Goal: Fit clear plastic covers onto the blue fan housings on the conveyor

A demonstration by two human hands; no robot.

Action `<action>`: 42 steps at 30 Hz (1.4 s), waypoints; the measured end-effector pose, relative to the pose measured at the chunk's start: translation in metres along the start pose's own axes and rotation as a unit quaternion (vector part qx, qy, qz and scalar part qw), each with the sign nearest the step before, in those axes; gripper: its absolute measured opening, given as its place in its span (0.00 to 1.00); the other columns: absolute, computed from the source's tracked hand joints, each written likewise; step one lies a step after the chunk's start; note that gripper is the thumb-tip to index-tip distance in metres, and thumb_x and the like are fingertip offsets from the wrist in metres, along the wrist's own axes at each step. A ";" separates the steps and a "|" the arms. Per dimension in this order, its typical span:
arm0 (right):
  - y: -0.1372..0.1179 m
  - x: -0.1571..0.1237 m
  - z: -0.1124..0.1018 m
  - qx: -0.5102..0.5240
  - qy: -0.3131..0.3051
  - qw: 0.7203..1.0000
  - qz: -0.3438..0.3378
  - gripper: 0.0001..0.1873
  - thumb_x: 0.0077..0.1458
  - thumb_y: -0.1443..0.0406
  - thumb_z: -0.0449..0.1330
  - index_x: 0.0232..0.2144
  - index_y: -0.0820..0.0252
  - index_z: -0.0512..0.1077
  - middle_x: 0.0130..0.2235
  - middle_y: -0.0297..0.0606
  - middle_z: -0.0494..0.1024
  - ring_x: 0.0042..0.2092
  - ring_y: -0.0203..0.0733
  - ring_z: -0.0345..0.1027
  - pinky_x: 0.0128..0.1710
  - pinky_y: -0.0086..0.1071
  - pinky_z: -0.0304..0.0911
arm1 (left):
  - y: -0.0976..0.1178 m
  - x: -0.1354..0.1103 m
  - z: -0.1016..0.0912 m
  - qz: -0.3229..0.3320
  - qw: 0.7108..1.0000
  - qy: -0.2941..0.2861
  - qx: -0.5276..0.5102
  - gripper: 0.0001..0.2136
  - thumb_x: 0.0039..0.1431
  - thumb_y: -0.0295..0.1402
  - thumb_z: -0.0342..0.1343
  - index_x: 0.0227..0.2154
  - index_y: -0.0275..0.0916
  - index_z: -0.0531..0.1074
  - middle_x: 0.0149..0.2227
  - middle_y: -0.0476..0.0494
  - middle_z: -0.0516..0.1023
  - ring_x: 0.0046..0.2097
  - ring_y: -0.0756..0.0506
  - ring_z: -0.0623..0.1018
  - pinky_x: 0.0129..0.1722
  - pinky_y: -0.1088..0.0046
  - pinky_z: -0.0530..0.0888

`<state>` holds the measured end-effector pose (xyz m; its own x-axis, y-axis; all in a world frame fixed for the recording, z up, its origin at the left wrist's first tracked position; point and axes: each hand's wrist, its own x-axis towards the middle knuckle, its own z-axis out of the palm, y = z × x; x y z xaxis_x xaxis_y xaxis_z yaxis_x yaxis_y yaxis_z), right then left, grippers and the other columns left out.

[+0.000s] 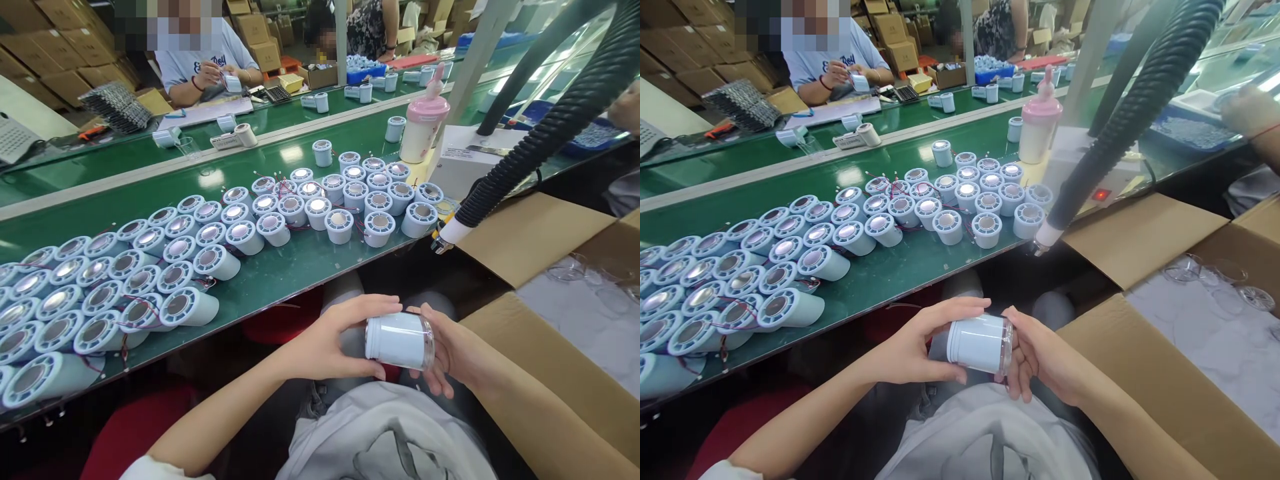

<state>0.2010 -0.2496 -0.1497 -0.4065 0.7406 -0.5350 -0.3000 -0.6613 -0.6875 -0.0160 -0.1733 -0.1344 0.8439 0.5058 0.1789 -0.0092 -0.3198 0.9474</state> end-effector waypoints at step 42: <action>0.017 -0.001 -0.029 -0.079 0.039 0.977 -0.193 0.30 0.49 0.64 0.70 0.55 0.50 0.70 0.40 0.38 0.81 0.38 0.44 0.75 0.38 0.36 0.71 | -0.009 0.021 -0.002 -0.216 0.934 -0.037 -0.284 0.36 0.49 0.29 0.68 0.61 0.46 0.62 0.60 0.38 0.68 0.57 0.39 0.72 0.58 0.57 0.68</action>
<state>0.2210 -0.2586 -0.1751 -0.2196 0.9423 -0.2528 -0.2785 -0.3089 -0.9094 0.0007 -0.1587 -0.1385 0.8692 0.4264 -0.2504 0.0746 0.3876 0.9188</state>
